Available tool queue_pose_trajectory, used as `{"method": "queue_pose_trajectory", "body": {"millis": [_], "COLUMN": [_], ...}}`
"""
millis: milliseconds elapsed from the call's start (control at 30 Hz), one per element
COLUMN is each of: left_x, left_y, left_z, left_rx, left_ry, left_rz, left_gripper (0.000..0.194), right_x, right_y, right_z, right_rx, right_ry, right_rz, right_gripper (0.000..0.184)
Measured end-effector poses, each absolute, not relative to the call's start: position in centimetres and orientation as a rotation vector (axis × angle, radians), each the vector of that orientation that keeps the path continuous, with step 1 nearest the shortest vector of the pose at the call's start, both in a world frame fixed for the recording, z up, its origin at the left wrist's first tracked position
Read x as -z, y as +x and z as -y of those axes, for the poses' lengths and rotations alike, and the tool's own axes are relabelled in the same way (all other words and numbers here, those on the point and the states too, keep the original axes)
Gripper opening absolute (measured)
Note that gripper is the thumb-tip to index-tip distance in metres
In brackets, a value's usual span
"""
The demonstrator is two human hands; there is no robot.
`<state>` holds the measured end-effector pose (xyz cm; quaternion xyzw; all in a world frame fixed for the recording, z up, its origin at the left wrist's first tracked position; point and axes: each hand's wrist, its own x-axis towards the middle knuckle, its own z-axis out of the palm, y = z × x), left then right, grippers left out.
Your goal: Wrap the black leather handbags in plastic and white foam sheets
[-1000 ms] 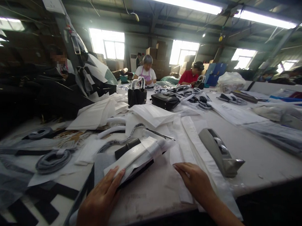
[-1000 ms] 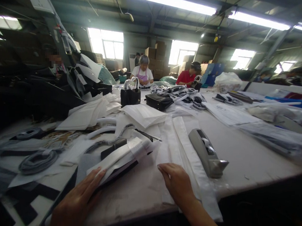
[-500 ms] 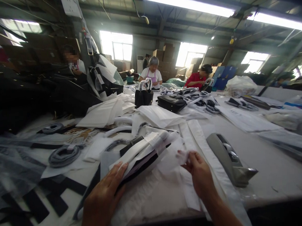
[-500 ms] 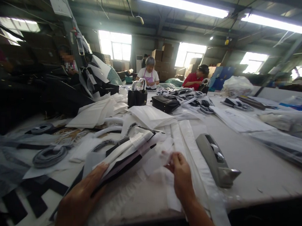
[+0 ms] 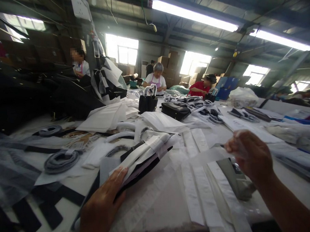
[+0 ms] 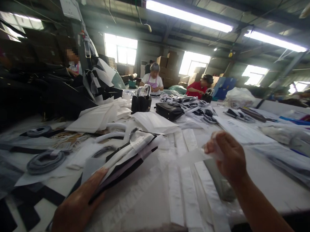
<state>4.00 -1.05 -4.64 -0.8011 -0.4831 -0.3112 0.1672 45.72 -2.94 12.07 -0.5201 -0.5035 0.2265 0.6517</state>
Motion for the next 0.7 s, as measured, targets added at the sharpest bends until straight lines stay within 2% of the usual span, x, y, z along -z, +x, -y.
{"method": "queue_pose_trajectory", "body": {"millis": [167,267,367,467,600,700], "left_x": [5.2,5.4,5.3,5.3,5.9,6.5], "left_y": [4.0,3.9,4.0,4.0,3.7,3.6], "left_z": [1.0,0.9,0.9,0.9,0.7,0.3], "left_rx": [0.928,0.939,0.947,0.969,0.967,0.978], "left_ry": [-2.266,-2.285,-2.305,-2.303,-2.298,-2.315], "left_rz": [1.322,1.329,1.348,1.353,1.324,1.292], "left_gripper": [0.052,0.052,0.052,0.053,0.053,0.054], "right_x": [-7.6,-5.0,-3.3,-1.5,1.1,1.5], "right_y": [45.4,44.8,44.6,44.7,44.9,45.1], "right_z": [7.9,9.4,8.5,5.6,0.6,-3.4], "right_rx": [-0.907,-0.990,-0.634,-0.167,-0.039,0.017], "right_ry": [-1.581,-1.587,-1.686,-1.875,-2.011,-2.112], "right_rz": [1.808,1.973,1.951,2.155,2.285,2.237], "right_gripper": [0.031,0.032,0.038,0.032,0.043,0.041]}}
